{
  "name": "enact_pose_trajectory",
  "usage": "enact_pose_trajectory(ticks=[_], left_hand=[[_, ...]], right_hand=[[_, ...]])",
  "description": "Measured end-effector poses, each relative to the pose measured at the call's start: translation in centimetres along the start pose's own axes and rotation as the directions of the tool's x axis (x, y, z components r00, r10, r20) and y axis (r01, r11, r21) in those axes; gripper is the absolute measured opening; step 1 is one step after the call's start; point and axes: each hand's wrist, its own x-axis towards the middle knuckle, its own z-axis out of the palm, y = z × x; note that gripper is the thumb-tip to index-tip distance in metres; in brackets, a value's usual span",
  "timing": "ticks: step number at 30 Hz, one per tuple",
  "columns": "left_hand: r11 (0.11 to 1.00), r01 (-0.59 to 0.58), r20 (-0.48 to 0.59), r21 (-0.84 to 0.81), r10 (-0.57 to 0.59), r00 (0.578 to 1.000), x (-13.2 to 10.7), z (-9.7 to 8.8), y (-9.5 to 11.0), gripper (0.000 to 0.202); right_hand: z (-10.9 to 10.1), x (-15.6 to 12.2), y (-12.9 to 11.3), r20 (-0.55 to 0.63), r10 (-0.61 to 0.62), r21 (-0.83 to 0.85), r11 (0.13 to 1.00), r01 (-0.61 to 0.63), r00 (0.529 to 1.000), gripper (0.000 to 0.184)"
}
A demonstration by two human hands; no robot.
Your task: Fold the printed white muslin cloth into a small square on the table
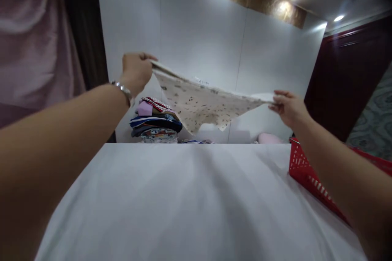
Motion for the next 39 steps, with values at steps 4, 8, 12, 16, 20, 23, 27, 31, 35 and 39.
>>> enact_pose_trajectory(ticks=[4, 8, 12, 16, 20, 23, 27, 31, 35, 39], left_hand=[[0.953, 0.138, 0.135, 0.269, -0.179, 0.974, -8.8, -1.2, -6.3, 0.038], [0.925, 0.140, 0.365, 0.353, -0.274, 0.890, -20.9, -3.1, -13.4, 0.033], [0.876, 0.280, 0.438, 0.393, -0.446, 0.781, -30.5, -5.6, -18.1, 0.030], [0.828, 0.399, 0.294, 0.394, -0.525, 0.799, -32.9, -8.3, -17.6, 0.032], [0.876, 0.337, 0.178, 0.347, -0.414, 0.893, -33.2, -11.3, -16.3, 0.026], [0.857, 0.356, 0.175, 0.373, -0.441, 0.880, -34.9, -13.3, -17.3, 0.021], [0.812, 0.415, 0.181, 0.411, -0.519, 0.835, -36.8, -14.9, -18.9, 0.021], [0.811, 0.367, 0.187, 0.455, -0.490, 0.851, -37.3, -15.3, -19.3, 0.024], [0.816, 0.246, 0.387, 0.523, -0.484, 0.785, -38.3, -14.8, -19.5, 0.028], [0.817, 0.195, 0.415, 0.543, -0.463, 0.783, -39.3, -14.6, -19.6, 0.031]], right_hand=[[-1.3, -8.0, 7.8, 0.039, 0.358, -0.091, 0.931, -0.353, 0.933, 0.026], [-3.8, -18.4, 15.4, 0.031, 0.649, -0.209, 0.748, -0.630, 0.760, 0.025], [-5.4, -25.9, 18.7, 0.061, 0.801, -0.225, 0.593, -0.773, 0.596, 0.022], [-5.5, -28.6, 17.2, 0.133, 0.763, -0.203, 0.646, -0.736, 0.633, 0.026], [-5.3, -31.4, 15.7, 0.170, 0.791, -0.262, 0.612, -0.747, 0.588, 0.028], [-5.0, -33.9, 15.5, 0.211, 0.858, -0.359, 0.514, -0.779, 0.469, 0.032], [-4.4, -35.3, 14.4, 0.224, 0.821, -0.429, 0.567, -0.703, 0.525, 0.036], [-4.3, -35.4, 13.7, 0.220, 0.784, -0.492, 0.603, -0.628, 0.580, 0.031], [-4.8, -36.1, 14.7, 0.218, 0.749, -0.654, 0.588, -0.476, 0.626, 0.025], [-5.1, -36.6, 14.7, 0.264, 0.654, -0.838, 0.519, -0.167, 0.709, 0.026]])
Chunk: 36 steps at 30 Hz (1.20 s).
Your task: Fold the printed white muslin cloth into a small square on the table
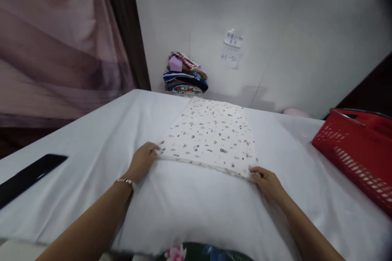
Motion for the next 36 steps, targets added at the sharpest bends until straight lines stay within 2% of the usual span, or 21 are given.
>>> enact_pose_trajectory(ticks=[3, 5, 7, 9, 12, 14, 17, 20, 23, 25, 27, 30, 36], left_hand=[[1.000, 0.017, 0.005, 0.000, -0.017, 1.000, -0.4, 0.0, 0.1, 0.030], [1.000, -0.004, -0.001, 0.031, 0.004, 1.000, -0.6, 0.0, 0.3, 0.030], [0.992, -0.066, -0.008, 0.109, 0.067, 0.998, -0.9, -0.1, 0.5, 0.030], [0.970, -0.144, -0.006, 0.198, 0.148, 0.989, -1.2, 0.0, 0.9, 0.030], [0.936, -0.230, 0.007, 0.268, 0.237, 0.972, -1.5, 0.3, 1.6, 0.029], [0.918, -0.293, 0.042, 0.269, 0.292, 0.955, -1.7, 0.7, 2.1, 0.028], [0.873, -0.425, 0.132, 0.238, 0.404, 0.905, -1.7, 1.4, 3.3, 0.028], [0.815, -0.544, 0.214, 0.201, 0.505, 0.836, -1.4, 2.3, 4.9, 0.026], [0.755, -0.633, 0.267, 0.170, 0.583, 0.767, -1.0, 3.3, 6.6, 0.024], [0.730, -0.665, 0.289, 0.157, 0.610, 0.738, -0.9, 4.1, 7.4, 0.022], [0.725, -0.675, 0.294, 0.134, 0.621, 0.726, -0.8, 4.8, 7.9, 0.022], [0.744, -0.662, 0.266, 0.089, 0.623, 0.736, -0.9, 5.3, 7.9, 0.023], [0.767, -0.638, 0.211, 0.062, 0.615, 0.760, -0.8, 5.4, 7.0, 0.024]], right_hand=[[-0.3, -0.7, -0.2, -0.015, -0.153, -0.281, 0.949, 0.143, 0.988, 0.027], [-0.4, -1.0, -0.4, -0.030, -0.268, -0.458, 0.860, 0.225, 0.963, 0.027], [-0.2, -1.1, -0.7, -0.045, -0.403, -0.582, 0.754, 0.303, 0.914, 0.027], [0.3, -1.0, -1.4, -0.013, -0.537, -0.622, 0.665, 0.413, 0.844, 0.025], [1.6, -0.5, -3.6, 0.136, -0.646, -0.534, 0.591, 0.605, 0.751, 0.024], [2.7, -0.2, -5.5, 0.238, -0.656, -0.445, 0.581, 0.681, 0.716, 0.025], [4.4, 0.5, -8.1, 0.321, -0.631, -0.385, 0.595, 0.706, 0.707, 0.024], [5.7, 1.3, -9.5, 0.326, -0.614, -0.395, 0.602, 0.694, 0.719, 0.022], [6.6, 1.8, -9.7, 0.316, -0.616, -0.402, 0.602, 0.689, 0.722, 0.021], [6.9, 1.9, -9.5, 0.309, -0.618, -0.401, 0.604, 0.688, 0.723, 0.022], [7.1, 1.9, -9.3, 0.294, -0.620, -0.398, 0.612, 0.683, 0.727, 0.024], [7.2, 1.9, -8.8, 0.250, -0.641, -0.377, 0.626, 0.683, 0.726, 0.027], [7.7, 2.4, -7.9, 0.160, -0.729, -0.351, 0.588, 0.729, 0.666, 0.028]])
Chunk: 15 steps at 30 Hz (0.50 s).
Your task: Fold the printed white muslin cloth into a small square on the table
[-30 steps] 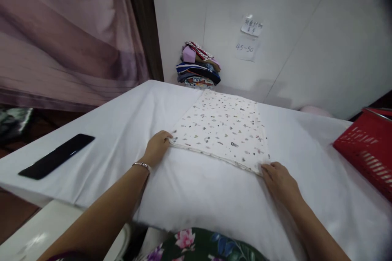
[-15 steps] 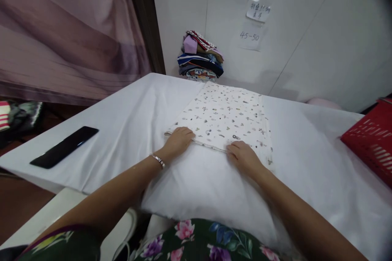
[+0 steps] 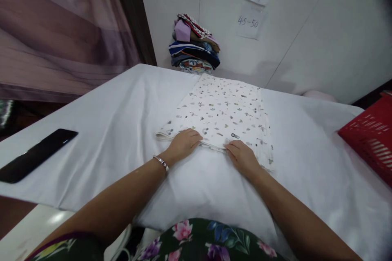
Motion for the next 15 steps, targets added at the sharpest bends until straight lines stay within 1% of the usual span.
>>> enact_pose_trajectory(ticks=[2, 4, 8, 15], left_hand=[[1.000, -0.004, -0.020, 0.009, 0.004, 1.000, 0.02, 0.00, -0.03, 0.023], [1.000, -0.014, -0.019, 0.024, 0.014, 1.000, 0.12, -0.02, 0.04, 0.021], [0.999, -0.018, 0.009, 0.041, 0.017, 1.000, 0.27, -0.06, 0.21, 0.020], [1.000, 0.000, 0.019, -0.029, 0.001, 1.000, 0.16, 0.04, -0.01, 0.023]], right_hand=[[0.07, -0.02, 0.05, -0.057, -0.018, -0.021, 1.000, 0.017, 0.998, 0.027], [0.03, -0.03, -0.05, -0.069, -0.035, -0.060, 0.998, 0.031, 0.997, 0.027], [-0.14, -0.05, -0.37, -0.004, -0.059, -0.108, 0.993, 0.058, 0.998, 0.026], [-0.34, -0.11, -0.52, 0.039, -0.054, -0.102, 0.993, 0.058, 0.998, 0.024]])
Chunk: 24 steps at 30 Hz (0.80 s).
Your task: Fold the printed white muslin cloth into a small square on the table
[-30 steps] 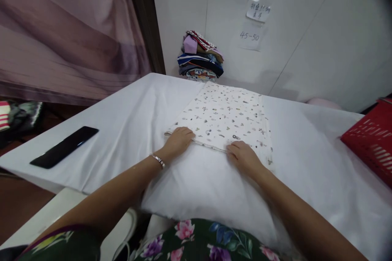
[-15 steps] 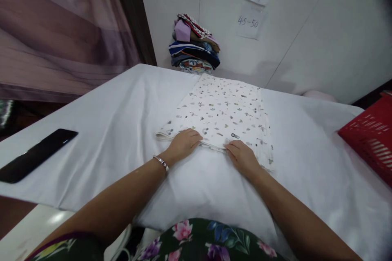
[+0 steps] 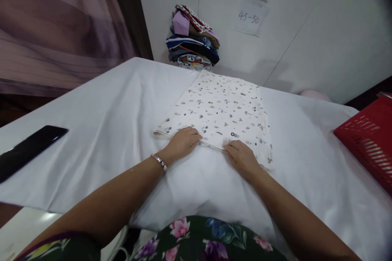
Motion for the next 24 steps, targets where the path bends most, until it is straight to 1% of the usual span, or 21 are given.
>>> enact_pose_trajectory(ticks=[4, 8, 12, 15, 18, 22, 24], left_hand=[[0.998, -0.019, 0.013, -0.061, 0.020, 1.000, -0.13, -0.33, -0.05, 0.024], [0.995, -0.041, 0.020, -0.094, 0.043, 0.999, -0.24, -0.62, -0.07, 0.027], [0.995, -0.035, 0.033, -0.088, 0.038, 0.999, -0.22, -0.51, -0.18, 0.024], [0.995, -0.040, 0.021, -0.086, 0.042, 0.999, -0.17, -0.41, -0.21, 0.027], [0.996, -0.043, 0.010, -0.084, 0.044, 0.999, -0.11, -0.33, -0.19, 0.030], [0.997, -0.043, 0.003, -0.056, 0.043, 0.999, 0.03, -0.20, -0.13, 0.030], [0.998, -0.048, 0.005, -0.032, 0.048, 0.999, 0.16, -0.20, -0.06, 0.030]], right_hand=[[-0.27, -0.05, -0.01, 0.042, -0.003, 0.043, 0.999, 0.002, 0.999, 0.022], [-0.23, -0.21, 0.15, 0.050, 0.002, 0.053, 0.999, -0.004, 0.999, 0.024], [0.12, -0.30, 0.41, 0.045, 0.002, 0.048, 0.999, -0.005, 0.999, 0.026], [0.24, -0.25, 0.43, 0.027, 0.016, 0.039, 0.999, -0.017, 1.000, 0.028], [0.19, -0.17, 0.35, 0.018, 0.027, 0.037, 0.999, -0.027, 0.999, 0.027], [0.14, -0.16, 0.33, 0.035, 0.023, 0.054, 0.998, -0.025, 0.999, 0.024], [0.18, -0.16, 0.42, 0.019, 0.016, 0.060, 0.998, -0.017, 1.000, 0.025]])
